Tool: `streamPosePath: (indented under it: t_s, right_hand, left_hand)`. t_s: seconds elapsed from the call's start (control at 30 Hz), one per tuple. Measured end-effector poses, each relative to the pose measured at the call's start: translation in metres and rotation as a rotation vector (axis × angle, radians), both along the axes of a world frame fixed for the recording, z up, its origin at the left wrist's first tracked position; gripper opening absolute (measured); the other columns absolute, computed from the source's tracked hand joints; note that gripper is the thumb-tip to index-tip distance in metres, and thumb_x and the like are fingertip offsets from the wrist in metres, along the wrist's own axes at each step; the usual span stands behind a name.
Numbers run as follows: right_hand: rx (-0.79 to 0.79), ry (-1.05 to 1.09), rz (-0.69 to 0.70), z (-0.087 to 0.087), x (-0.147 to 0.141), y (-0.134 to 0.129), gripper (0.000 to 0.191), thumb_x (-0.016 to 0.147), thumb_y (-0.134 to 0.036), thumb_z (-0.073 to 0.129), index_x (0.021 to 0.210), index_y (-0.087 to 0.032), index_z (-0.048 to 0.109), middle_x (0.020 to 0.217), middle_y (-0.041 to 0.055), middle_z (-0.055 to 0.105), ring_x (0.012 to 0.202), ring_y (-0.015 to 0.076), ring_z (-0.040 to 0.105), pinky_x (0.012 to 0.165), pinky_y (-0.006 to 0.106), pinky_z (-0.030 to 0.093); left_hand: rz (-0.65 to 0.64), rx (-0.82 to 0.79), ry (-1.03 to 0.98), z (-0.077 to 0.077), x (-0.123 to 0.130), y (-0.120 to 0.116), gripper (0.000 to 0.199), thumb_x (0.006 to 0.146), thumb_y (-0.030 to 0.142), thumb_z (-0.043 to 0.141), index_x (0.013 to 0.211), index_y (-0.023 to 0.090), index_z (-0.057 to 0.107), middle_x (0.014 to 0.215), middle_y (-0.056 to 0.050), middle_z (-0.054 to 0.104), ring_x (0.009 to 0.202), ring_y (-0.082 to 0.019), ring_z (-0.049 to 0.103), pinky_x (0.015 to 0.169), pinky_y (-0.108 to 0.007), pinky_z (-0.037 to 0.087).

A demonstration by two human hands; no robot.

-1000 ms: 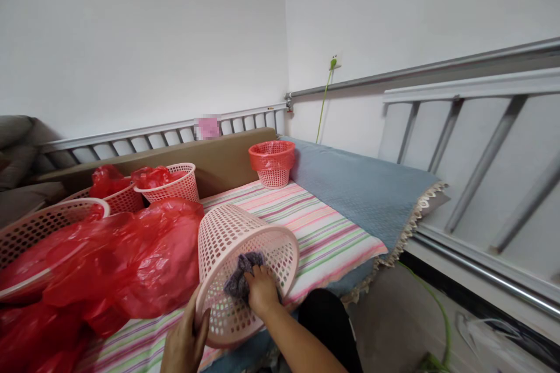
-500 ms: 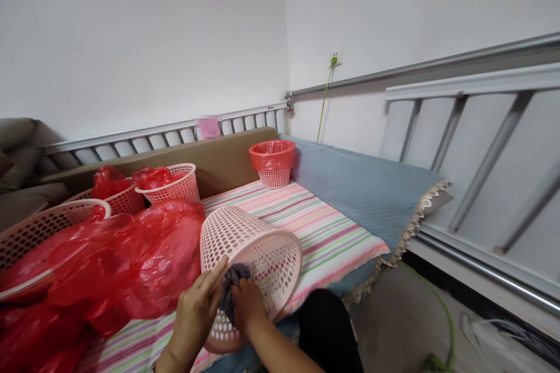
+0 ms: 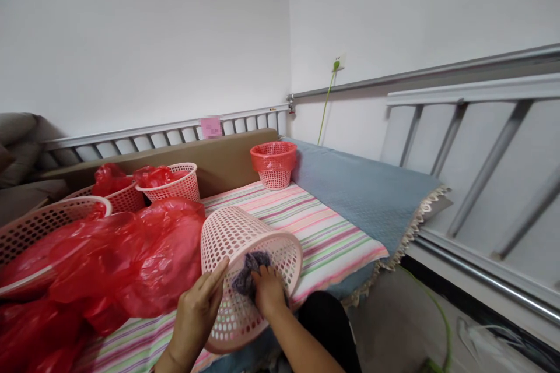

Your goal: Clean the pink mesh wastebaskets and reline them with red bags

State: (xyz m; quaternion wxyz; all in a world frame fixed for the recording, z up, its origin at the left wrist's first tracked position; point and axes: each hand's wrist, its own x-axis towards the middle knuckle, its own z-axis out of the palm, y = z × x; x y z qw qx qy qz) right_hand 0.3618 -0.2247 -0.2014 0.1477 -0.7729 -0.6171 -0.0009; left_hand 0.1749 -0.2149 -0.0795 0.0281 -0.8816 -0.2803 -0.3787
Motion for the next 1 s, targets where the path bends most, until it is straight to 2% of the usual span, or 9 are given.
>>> streamPosePath:
  t_s: [0.2,0.27,0.37,0.47,0.53,0.6,0.7,0.87,1.0]
  right_hand:
    - [0.010,-0.004,-0.007,-0.002,-0.004,-0.001,0.043,0.077,-0.015,0.045,0.115,-0.026,0.059,0.109,0.0102,0.058,0.103,0.0302,0.048,0.085,0.042,0.031]
    - [0.019,-0.002,-0.007,-0.002,-0.004,-0.002,0.042,0.077,-0.015,0.045,0.115,-0.027,0.059,0.110,0.0096,0.059,0.102,0.0296,0.049,0.085,0.042,0.031]
    - [0.036,0.004,-0.006,-0.002,-0.003,-0.002,0.042,0.075,-0.015,0.045,0.113,-0.027,0.060,0.109,0.0089,0.059,0.102,0.0292,0.050,0.085,0.041,0.032]
    - [0.044,0.013,-0.003,-0.003,-0.002,-0.001,0.043,0.072,-0.014,0.047,0.111,-0.026,0.062,0.108,0.0093,0.060,0.101,0.0296,0.051,0.085,0.042,0.033]
    - [0.044,0.020,-0.006,-0.003,-0.003,0.000,0.043,0.071,-0.013,0.047,0.110,-0.026,0.062,0.107,0.0099,0.061,0.100,0.0303,0.051,0.084,0.042,0.034]
    - [0.041,0.030,-0.013,-0.003,-0.007,0.001,0.044,0.071,-0.012,0.046,0.109,-0.025,0.063,0.106,0.0103,0.061,0.099,0.0304,0.052,0.083,0.042,0.035]
    - [0.024,0.059,-0.006,-0.002,-0.020,0.002,0.045,0.069,-0.013,0.048,0.109,-0.026,0.062,0.107,0.0092,0.061,0.100,0.0288,0.053,0.086,0.041,0.036]
    - [-0.035,0.146,0.048,-0.001,-0.051,0.000,0.049,0.066,-0.018,0.052,0.113,-0.027,0.059,0.113,0.0089,0.058,0.104,0.0284,0.052,0.088,0.040,0.039]
    - [-0.046,0.166,0.078,-0.002,-0.061,0.000,0.046,0.069,-0.018,0.049,0.114,-0.026,0.057,0.114,0.0092,0.057,0.106,0.0275,0.052,0.090,0.040,0.039]
  left_hand:
    - [0.042,-0.016,0.008,-0.003,-0.004,-0.002,0.046,0.093,0.019,0.040,0.138,0.027,0.039,0.088,-0.004,0.071,0.071,-0.014,0.069,0.063,-0.021,0.056]
    - [0.037,-0.048,-0.003,-0.016,-0.012,-0.005,0.050,0.092,0.021,0.041,0.141,0.027,0.032,0.100,-0.006,0.071,0.083,-0.016,0.070,0.069,-0.024,0.057]
    - [0.042,-0.087,-0.083,-0.051,-0.025,-0.010,0.058,0.092,0.022,0.042,0.145,0.027,0.022,0.119,-0.009,0.066,0.098,-0.020,0.068,0.076,-0.028,0.058]
    - [0.142,-0.170,-0.141,-0.083,-0.030,-0.014,0.060,0.091,0.019,0.039,0.147,0.028,0.017,0.096,-0.006,0.075,0.064,-0.017,0.073,0.053,-0.022,0.056]
    - [0.151,-0.188,-0.145,-0.090,-0.028,-0.013,0.057,0.092,0.019,0.038,0.146,0.026,0.020,0.075,-0.001,0.076,0.048,-0.015,0.068,0.045,-0.019,0.052]
    - [0.105,-0.154,-0.154,-0.084,-0.026,-0.011,0.051,0.094,0.024,0.037,0.144,0.025,0.028,0.069,0.000,0.074,0.048,-0.015,0.067,0.047,-0.019,0.052]
    - [0.029,-0.067,-0.166,-0.062,-0.025,-0.008,0.046,0.094,0.030,0.038,0.140,0.025,0.036,0.075,-0.002,0.075,0.054,-0.013,0.068,0.054,-0.018,0.054]
    - [-0.031,0.078,-0.155,-0.022,-0.025,-0.014,0.047,0.092,0.024,0.045,0.139,0.023,0.037,0.086,-0.004,0.075,0.067,-0.013,0.071,0.062,-0.018,0.055]
    - [-0.049,0.101,-0.060,-0.004,-0.012,-0.015,0.042,0.093,0.022,0.042,0.135,0.023,0.043,0.084,-0.005,0.074,0.068,-0.014,0.069,0.065,-0.022,0.056]
